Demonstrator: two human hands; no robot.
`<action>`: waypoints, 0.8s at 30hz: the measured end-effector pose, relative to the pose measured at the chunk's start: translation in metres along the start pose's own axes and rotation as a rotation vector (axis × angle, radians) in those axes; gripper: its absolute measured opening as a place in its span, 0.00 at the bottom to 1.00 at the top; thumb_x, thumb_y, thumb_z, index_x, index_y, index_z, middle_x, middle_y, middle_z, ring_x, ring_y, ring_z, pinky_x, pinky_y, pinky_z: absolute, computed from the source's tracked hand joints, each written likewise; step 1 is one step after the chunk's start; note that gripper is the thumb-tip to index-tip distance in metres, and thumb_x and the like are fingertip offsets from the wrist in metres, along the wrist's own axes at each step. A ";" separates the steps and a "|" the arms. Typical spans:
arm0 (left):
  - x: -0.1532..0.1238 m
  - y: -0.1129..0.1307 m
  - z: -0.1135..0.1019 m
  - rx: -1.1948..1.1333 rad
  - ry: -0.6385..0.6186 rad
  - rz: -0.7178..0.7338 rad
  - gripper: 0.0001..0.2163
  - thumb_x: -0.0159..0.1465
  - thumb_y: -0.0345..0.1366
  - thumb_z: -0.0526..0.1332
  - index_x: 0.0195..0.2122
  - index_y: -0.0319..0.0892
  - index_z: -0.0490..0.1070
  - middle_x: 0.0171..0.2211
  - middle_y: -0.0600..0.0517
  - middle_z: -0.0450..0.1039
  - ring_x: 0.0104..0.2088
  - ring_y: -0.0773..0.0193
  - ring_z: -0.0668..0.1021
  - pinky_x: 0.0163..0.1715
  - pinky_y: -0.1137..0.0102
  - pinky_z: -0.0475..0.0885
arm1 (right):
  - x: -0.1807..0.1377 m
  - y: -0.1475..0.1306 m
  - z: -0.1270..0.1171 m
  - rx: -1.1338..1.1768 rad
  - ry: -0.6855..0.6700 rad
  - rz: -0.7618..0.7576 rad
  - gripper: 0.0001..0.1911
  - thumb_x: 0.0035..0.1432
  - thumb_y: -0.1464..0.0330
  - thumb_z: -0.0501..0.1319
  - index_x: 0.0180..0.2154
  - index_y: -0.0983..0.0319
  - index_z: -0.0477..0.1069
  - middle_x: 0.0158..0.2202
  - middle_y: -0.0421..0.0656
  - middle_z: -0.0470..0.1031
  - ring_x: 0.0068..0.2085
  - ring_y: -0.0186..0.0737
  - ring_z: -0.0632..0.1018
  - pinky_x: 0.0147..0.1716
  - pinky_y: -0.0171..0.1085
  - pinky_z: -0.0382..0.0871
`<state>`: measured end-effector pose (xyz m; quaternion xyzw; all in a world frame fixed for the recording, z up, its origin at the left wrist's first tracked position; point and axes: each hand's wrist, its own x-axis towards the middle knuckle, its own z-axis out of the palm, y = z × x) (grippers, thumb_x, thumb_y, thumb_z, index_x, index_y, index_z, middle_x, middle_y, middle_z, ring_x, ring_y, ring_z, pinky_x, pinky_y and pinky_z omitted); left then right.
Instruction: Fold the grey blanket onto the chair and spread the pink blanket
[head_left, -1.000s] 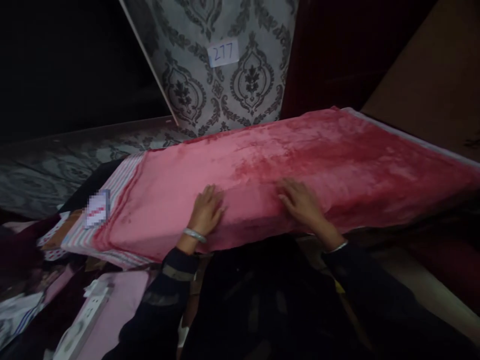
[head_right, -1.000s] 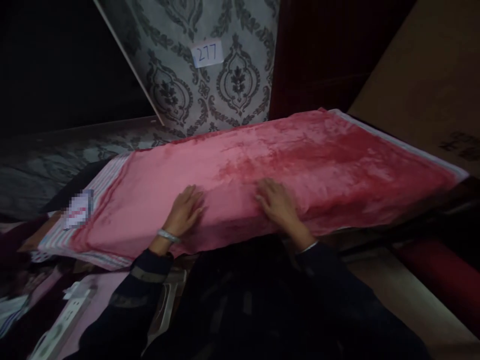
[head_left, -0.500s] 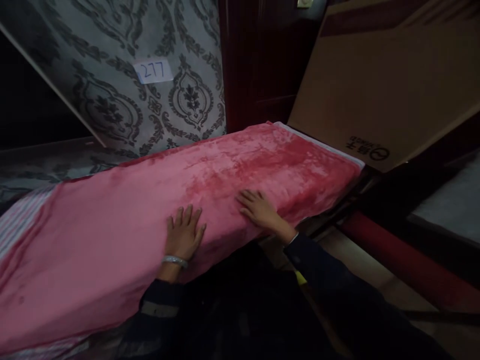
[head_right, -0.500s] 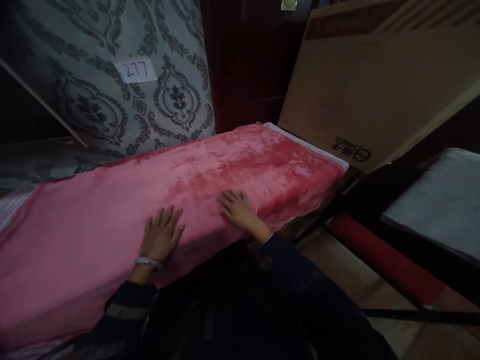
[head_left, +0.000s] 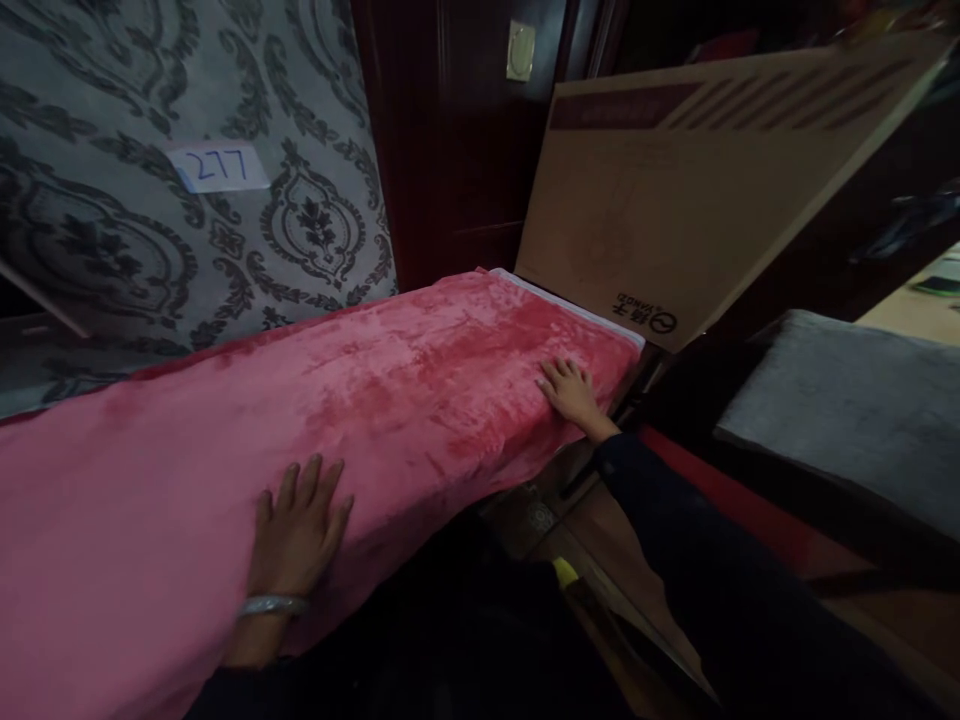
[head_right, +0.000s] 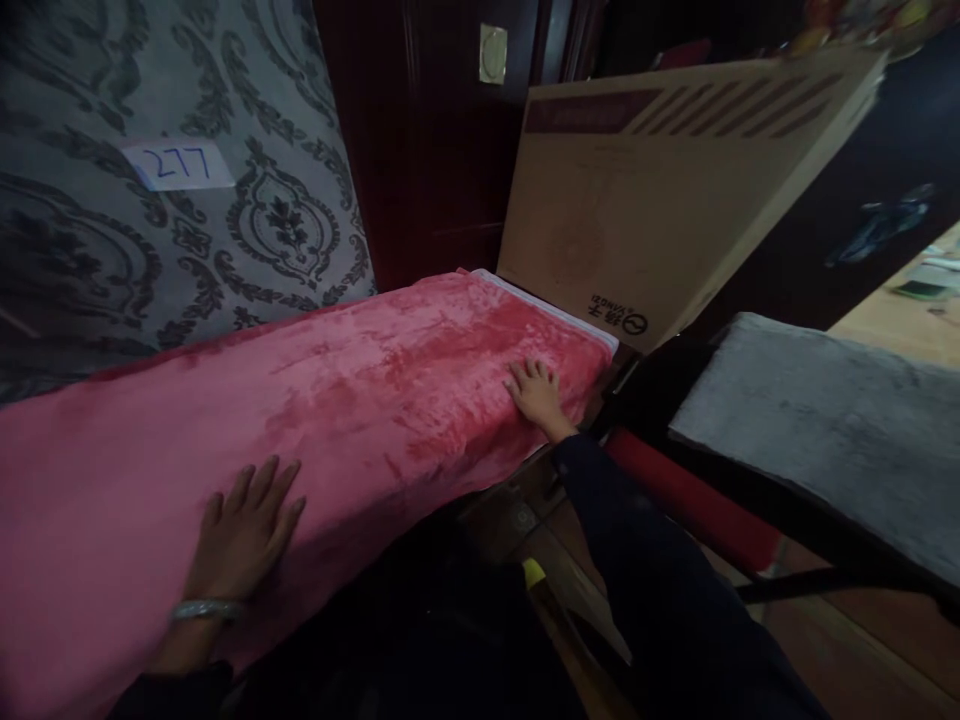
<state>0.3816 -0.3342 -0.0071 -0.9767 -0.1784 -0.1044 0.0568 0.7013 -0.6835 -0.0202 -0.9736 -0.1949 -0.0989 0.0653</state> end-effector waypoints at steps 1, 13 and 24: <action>0.000 -0.001 0.001 0.003 0.005 0.003 0.26 0.72 0.40 0.46 0.67 0.42 0.66 0.71 0.41 0.58 0.71 0.41 0.59 0.65 0.40 0.56 | -0.002 -0.001 0.001 0.003 0.004 -0.018 0.30 0.73 0.56 0.45 0.70 0.57 0.60 0.72 0.51 0.55 0.71 0.59 0.56 0.64 0.63 0.54; 0.001 -0.012 0.008 -0.026 0.051 0.049 0.28 0.71 0.44 0.43 0.67 0.41 0.67 0.70 0.41 0.60 0.70 0.39 0.60 0.65 0.39 0.57 | 0.039 0.058 0.006 -0.019 -0.051 0.039 0.29 0.73 0.59 0.44 0.70 0.56 0.58 0.72 0.46 0.56 0.72 0.53 0.57 0.67 0.61 0.51; 0.000 -0.018 0.016 -0.064 0.059 0.031 0.29 0.67 0.46 0.45 0.66 0.43 0.68 0.70 0.44 0.61 0.71 0.43 0.59 0.67 0.41 0.55 | 0.083 0.074 0.002 -0.004 -0.091 -0.038 0.30 0.72 0.53 0.44 0.71 0.50 0.55 0.74 0.43 0.51 0.73 0.55 0.51 0.66 0.65 0.52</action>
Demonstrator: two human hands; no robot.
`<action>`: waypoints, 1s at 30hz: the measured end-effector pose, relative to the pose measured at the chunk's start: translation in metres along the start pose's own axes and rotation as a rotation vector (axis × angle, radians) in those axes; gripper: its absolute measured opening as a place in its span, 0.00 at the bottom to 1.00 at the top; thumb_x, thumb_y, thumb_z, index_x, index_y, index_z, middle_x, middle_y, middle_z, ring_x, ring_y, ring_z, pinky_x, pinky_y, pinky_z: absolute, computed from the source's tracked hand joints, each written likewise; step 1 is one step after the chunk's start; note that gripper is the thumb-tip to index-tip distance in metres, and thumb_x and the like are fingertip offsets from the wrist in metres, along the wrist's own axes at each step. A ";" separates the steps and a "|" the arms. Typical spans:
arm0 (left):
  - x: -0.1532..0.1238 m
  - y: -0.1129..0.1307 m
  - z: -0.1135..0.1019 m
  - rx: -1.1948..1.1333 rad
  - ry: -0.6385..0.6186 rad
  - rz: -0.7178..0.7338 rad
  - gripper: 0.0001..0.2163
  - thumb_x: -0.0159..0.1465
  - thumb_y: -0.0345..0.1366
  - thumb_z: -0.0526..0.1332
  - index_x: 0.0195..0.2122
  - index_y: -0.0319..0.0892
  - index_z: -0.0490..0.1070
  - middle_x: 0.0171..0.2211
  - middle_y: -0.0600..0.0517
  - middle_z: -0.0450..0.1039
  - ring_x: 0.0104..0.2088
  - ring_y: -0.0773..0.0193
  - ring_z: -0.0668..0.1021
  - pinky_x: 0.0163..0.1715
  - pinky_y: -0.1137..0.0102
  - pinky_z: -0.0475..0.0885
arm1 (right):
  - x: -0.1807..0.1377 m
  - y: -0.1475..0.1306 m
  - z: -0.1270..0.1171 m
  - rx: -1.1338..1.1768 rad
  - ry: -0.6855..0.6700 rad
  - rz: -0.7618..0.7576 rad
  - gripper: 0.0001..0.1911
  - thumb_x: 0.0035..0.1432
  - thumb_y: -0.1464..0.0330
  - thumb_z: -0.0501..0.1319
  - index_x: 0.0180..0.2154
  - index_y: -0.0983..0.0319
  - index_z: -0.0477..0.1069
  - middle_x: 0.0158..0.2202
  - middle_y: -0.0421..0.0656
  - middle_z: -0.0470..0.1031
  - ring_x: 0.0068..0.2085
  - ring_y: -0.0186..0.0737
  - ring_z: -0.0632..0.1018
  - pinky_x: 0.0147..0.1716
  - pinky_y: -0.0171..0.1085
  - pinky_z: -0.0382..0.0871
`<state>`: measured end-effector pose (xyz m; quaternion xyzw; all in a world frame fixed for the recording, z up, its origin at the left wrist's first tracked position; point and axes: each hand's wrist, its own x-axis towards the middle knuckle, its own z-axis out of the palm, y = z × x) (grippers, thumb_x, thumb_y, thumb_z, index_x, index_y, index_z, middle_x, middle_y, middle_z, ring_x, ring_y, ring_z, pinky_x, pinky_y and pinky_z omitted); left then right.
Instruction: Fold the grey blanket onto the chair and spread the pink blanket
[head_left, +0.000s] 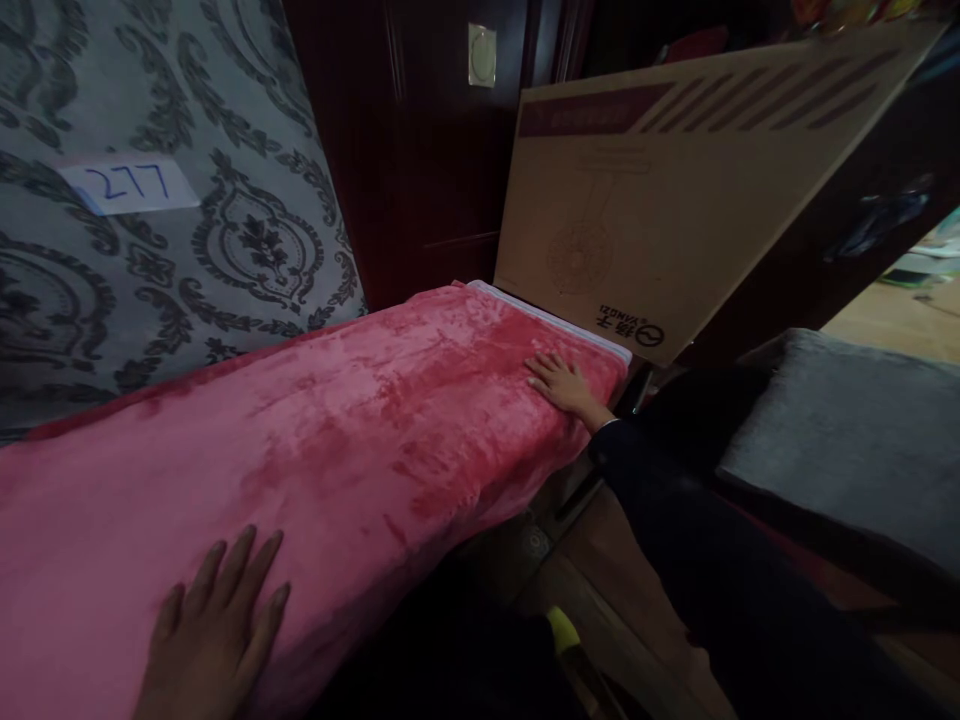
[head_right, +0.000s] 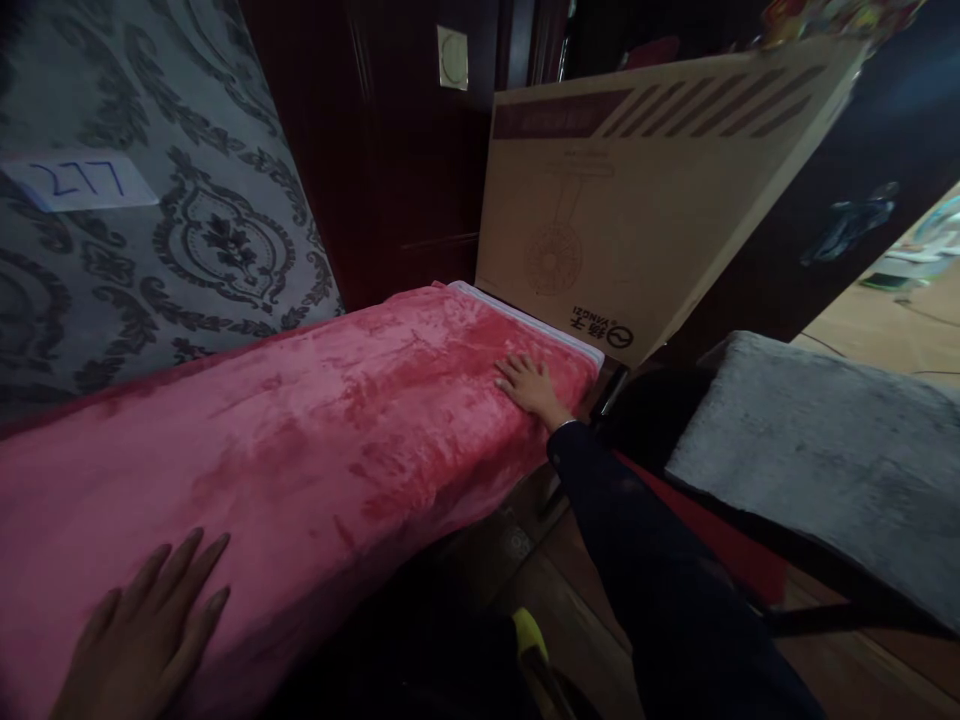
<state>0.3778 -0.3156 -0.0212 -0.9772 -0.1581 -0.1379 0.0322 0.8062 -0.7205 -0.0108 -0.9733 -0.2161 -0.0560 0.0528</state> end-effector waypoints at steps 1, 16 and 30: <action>0.000 -0.002 0.002 -0.014 0.005 -0.002 0.30 0.67 0.47 0.46 0.66 0.44 0.68 0.69 0.44 0.62 0.71 0.43 0.59 0.67 0.41 0.54 | 0.005 0.002 0.001 0.003 -0.030 -0.017 0.30 0.72 0.53 0.44 0.71 0.50 0.55 0.74 0.42 0.52 0.73 0.53 0.52 0.67 0.64 0.52; -0.001 0.007 -0.012 0.010 -0.052 -0.028 0.27 0.68 0.44 0.49 0.66 0.48 0.68 0.70 0.47 0.62 0.71 0.46 0.59 0.68 0.45 0.55 | 0.025 0.065 -0.005 0.036 0.017 0.471 0.30 0.72 0.63 0.39 0.67 0.64 0.63 0.67 0.61 0.61 0.67 0.66 0.62 0.58 0.69 0.59; -0.001 0.021 -0.016 0.029 -0.056 -0.037 0.26 0.70 0.44 0.48 0.67 0.44 0.67 0.70 0.42 0.60 0.70 0.41 0.61 0.66 0.41 0.56 | -0.063 -0.178 0.014 0.157 -0.120 -0.508 0.35 0.71 0.48 0.48 0.73 0.53 0.52 0.75 0.49 0.46 0.73 0.57 0.51 0.68 0.63 0.49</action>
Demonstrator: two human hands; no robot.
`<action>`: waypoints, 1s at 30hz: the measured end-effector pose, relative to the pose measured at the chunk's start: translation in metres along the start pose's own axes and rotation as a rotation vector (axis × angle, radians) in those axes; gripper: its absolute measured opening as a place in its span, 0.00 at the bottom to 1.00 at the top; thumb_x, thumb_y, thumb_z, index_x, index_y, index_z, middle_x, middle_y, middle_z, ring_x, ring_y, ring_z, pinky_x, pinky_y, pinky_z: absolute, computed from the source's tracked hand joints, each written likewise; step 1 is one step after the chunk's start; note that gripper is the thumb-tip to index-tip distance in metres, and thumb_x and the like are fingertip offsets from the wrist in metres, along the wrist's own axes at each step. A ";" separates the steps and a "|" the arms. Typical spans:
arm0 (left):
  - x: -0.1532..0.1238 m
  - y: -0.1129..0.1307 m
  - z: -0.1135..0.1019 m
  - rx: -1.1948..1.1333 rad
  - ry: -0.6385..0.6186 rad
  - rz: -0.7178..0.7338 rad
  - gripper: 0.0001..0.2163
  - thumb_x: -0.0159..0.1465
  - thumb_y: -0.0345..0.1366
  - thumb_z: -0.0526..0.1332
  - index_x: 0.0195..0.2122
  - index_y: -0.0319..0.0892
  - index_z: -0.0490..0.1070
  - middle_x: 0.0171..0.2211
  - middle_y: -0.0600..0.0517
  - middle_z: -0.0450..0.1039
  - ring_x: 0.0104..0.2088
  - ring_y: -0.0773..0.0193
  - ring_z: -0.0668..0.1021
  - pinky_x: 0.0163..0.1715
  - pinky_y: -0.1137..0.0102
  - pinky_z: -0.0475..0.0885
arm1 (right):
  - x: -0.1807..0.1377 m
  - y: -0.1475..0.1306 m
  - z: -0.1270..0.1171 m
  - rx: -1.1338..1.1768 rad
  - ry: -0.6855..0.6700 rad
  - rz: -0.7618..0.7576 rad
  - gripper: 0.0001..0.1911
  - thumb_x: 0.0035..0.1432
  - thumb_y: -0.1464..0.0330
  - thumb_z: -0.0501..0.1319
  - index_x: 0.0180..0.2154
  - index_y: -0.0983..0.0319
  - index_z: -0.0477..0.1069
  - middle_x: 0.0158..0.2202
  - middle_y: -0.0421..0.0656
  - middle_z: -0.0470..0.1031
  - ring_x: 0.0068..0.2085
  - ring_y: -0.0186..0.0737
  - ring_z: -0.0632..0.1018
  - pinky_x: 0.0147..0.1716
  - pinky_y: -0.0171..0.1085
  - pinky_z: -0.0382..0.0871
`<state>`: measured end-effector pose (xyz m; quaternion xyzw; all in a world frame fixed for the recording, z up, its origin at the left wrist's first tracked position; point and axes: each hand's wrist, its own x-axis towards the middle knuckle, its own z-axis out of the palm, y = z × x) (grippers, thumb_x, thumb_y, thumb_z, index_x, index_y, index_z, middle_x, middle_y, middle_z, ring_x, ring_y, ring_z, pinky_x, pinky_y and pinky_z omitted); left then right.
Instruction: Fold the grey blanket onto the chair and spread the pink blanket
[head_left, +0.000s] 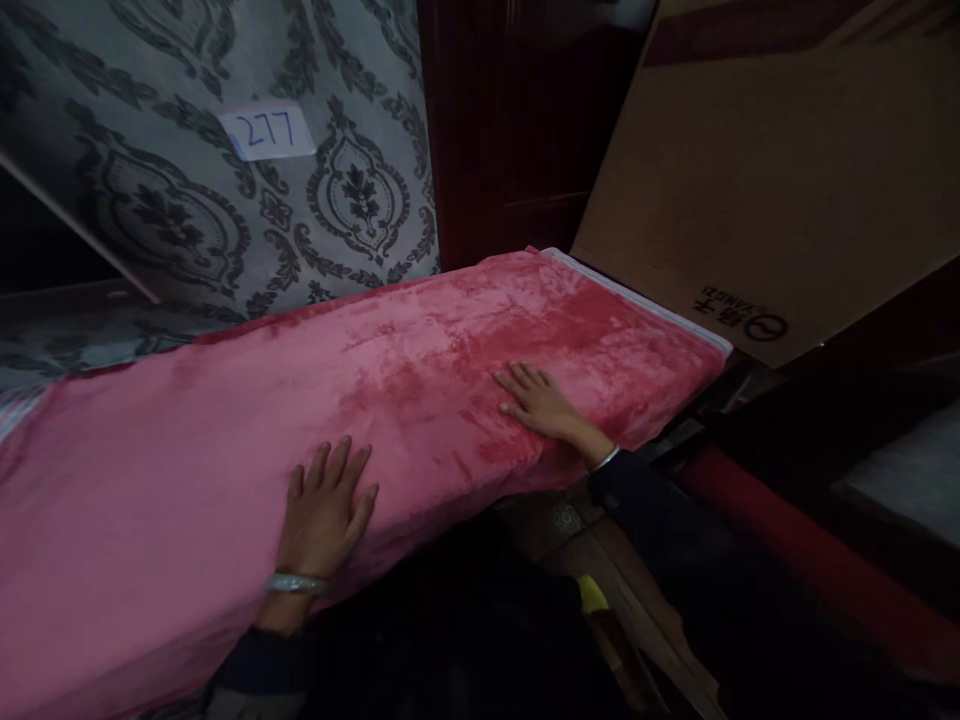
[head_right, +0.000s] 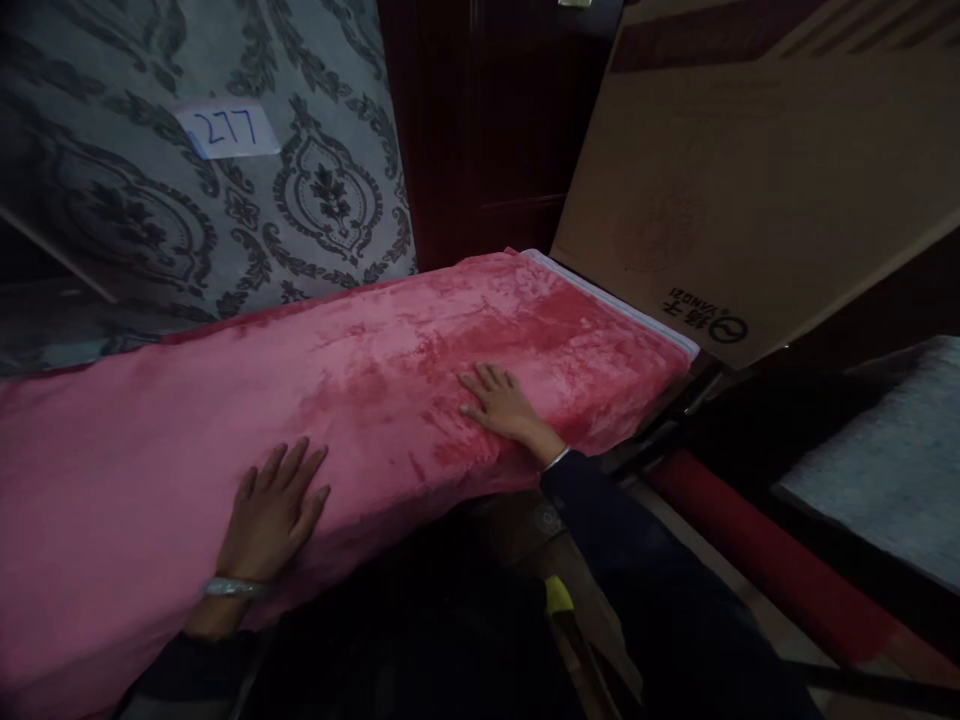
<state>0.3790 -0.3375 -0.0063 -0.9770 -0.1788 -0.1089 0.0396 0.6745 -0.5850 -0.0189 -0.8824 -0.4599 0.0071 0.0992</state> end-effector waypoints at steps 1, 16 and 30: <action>0.000 0.000 0.000 -0.006 0.004 0.001 0.26 0.70 0.44 0.48 0.67 0.43 0.67 0.70 0.42 0.60 0.70 0.40 0.61 0.65 0.40 0.56 | -0.006 -0.022 0.003 0.010 -0.004 -0.059 0.36 0.71 0.47 0.50 0.73 0.54 0.53 0.75 0.50 0.45 0.73 0.57 0.51 0.68 0.62 0.48; -0.002 0.008 -0.005 -0.034 -0.035 -0.020 0.26 0.70 0.44 0.51 0.68 0.43 0.65 0.71 0.42 0.58 0.70 0.38 0.60 0.66 0.38 0.55 | 0.008 -0.056 -0.015 0.126 0.040 0.030 0.33 0.73 0.58 0.51 0.73 0.63 0.52 0.73 0.54 0.50 0.73 0.53 0.52 0.70 0.57 0.50; -0.009 -0.014 0.019 -0.502 0.160 -0.066 0.26 0.74 0.44 0.43 0.70 0.46 0.60 0.70 0.47 0.60 0.72 0.55 0.60 0.71 0.48 0.52 | 0.002 -0.139 0.010 0.234 0.038 -0.345 0.33 0.74 0.54 0.48 0.73 0.59 0.51 0.74 0.51 0.51 0.74 0.50 0.50 0.71 0.56 0.45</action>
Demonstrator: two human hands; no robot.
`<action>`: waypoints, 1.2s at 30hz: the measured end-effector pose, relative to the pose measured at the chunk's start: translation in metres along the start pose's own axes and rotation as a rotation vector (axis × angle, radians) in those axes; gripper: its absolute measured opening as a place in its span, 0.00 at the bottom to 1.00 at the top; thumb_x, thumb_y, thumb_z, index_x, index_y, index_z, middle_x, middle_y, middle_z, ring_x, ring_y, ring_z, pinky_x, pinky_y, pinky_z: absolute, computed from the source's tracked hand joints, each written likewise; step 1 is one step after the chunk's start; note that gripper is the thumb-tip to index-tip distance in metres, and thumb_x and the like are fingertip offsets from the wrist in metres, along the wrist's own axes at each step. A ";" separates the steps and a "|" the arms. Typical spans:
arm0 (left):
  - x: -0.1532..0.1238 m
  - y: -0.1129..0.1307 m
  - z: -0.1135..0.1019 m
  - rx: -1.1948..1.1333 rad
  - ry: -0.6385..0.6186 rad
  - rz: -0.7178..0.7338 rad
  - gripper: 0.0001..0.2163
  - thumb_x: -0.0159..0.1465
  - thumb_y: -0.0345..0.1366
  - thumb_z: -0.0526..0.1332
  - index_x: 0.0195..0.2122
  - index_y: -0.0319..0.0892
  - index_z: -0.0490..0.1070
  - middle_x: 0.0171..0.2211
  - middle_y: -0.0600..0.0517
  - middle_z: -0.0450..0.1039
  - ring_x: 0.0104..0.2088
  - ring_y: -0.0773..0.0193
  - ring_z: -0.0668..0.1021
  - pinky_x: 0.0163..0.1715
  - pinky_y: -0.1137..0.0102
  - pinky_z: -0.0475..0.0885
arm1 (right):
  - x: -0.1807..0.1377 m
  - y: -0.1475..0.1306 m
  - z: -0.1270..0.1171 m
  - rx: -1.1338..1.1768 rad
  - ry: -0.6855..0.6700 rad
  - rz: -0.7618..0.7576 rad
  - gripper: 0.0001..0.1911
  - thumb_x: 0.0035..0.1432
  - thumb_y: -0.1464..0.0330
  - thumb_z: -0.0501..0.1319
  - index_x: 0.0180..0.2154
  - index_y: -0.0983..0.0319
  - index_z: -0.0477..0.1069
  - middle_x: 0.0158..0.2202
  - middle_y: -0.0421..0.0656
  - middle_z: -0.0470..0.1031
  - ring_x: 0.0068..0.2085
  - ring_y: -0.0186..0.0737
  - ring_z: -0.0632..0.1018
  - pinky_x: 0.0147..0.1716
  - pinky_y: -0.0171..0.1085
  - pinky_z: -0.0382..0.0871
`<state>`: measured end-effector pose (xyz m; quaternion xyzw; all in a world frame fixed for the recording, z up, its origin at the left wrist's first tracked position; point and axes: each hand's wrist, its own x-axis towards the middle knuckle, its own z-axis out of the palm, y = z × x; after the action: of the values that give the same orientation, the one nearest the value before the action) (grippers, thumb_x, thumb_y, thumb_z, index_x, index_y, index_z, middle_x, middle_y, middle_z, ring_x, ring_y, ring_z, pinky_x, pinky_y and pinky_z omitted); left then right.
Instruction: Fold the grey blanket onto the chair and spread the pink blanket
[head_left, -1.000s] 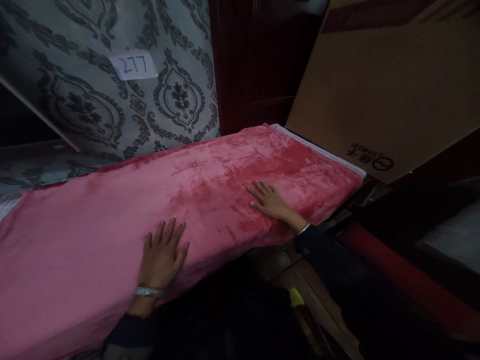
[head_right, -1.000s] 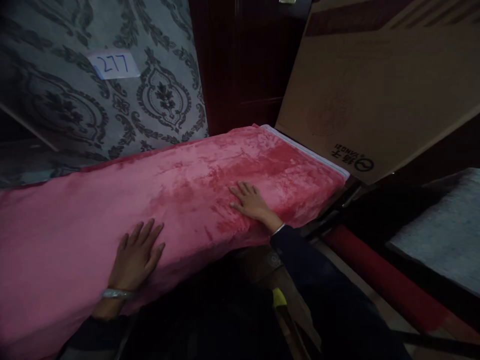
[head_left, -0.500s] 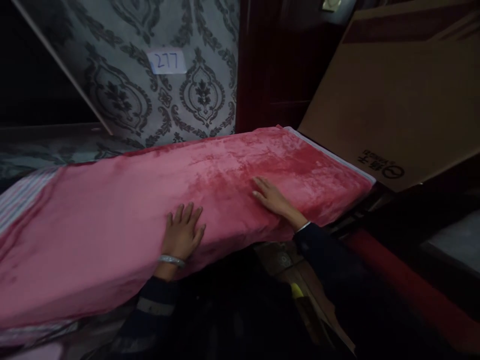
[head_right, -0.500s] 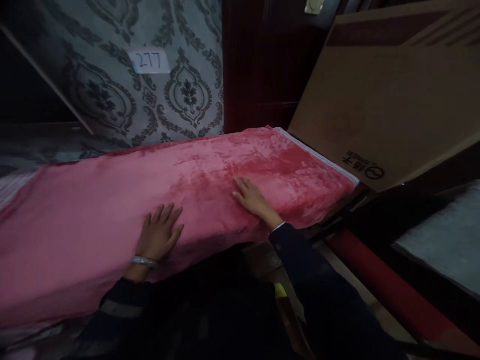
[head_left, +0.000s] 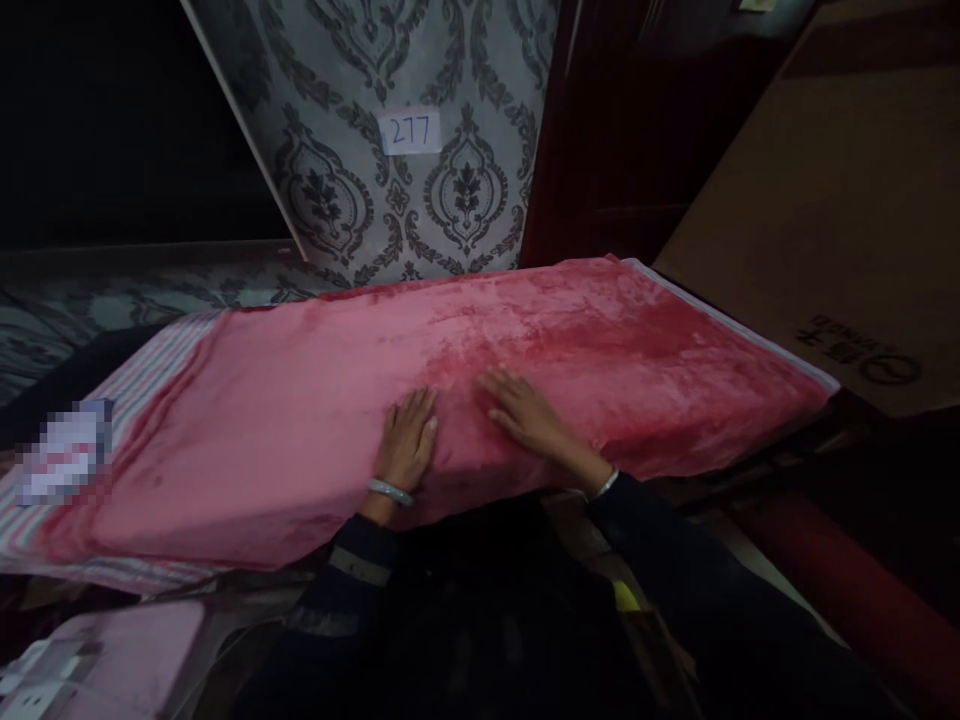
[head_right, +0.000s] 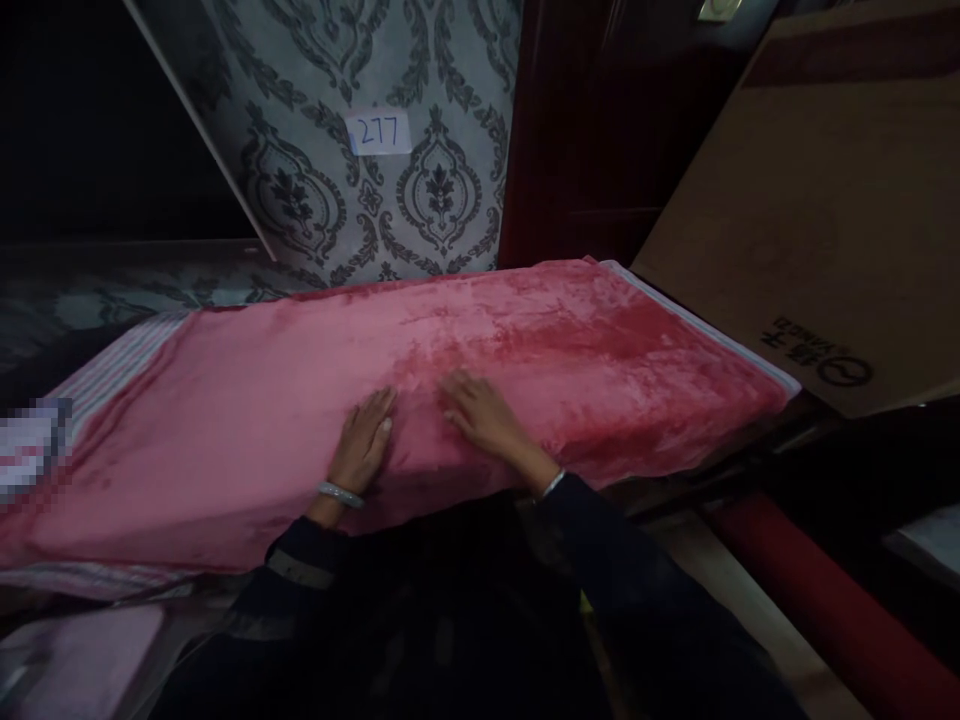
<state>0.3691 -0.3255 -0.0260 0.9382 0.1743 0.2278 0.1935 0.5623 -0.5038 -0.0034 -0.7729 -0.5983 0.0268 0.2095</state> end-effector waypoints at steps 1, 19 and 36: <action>0.000 -0.003 0.002 -0.064 0.040 -0.001 0.26 0.74 0.45 0.43 0.70 0.47 0.60 0.70 0.48 0.60 0.71 0.56 0.60 0.71 0.49 0.52 | 0.009 0.007 -0.001 -0.043 0.019 0.117 0.33 0.74 0.55 0.49 0.73 0.60 0.51 0.74 0.52 0.49 0.74 0.52 0.50 0.70 0.58 0.46; -0.008 0.003 -0.007 -0.104 -0.017 0.070 0.33 0.70 0.58 0.52 0.70 0.43 0.61 0.70 0.43 0.59 0.71 0.51 0.60 0.71 0.50 0.54 | -0.015 0.008 0.005 0.014 0.316 0.047 0.29 0.74 0.54 0.45 0.61 0.61 0.72 0.61 0.52 0.72 0.64 0.51 0.70 0.64 0.53 0.63; -0.098 -0.065 -0.097 0.525 -0.151 -0.196 0.28 0.72 0.49 0.51 0.71 0.46 0.59 0.72 0.44 0.56 0.72 0.41 0.58 0.67 0.37 0.53 | -0.028 0.040 0.021 -0.398 0.055 0.258 0.32 0.72 0.54 0.40 0.70 0.58 0.60 0.72 0.49 0.57 0.69 0.56 0.61 0.65 0.57 0.57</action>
<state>0.2239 -0.2823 -0.0099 0.9493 0.3021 0.0845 -0.0222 0.5845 -0.5317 -0.0428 -0.8696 -0.4819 -0.0864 0.0640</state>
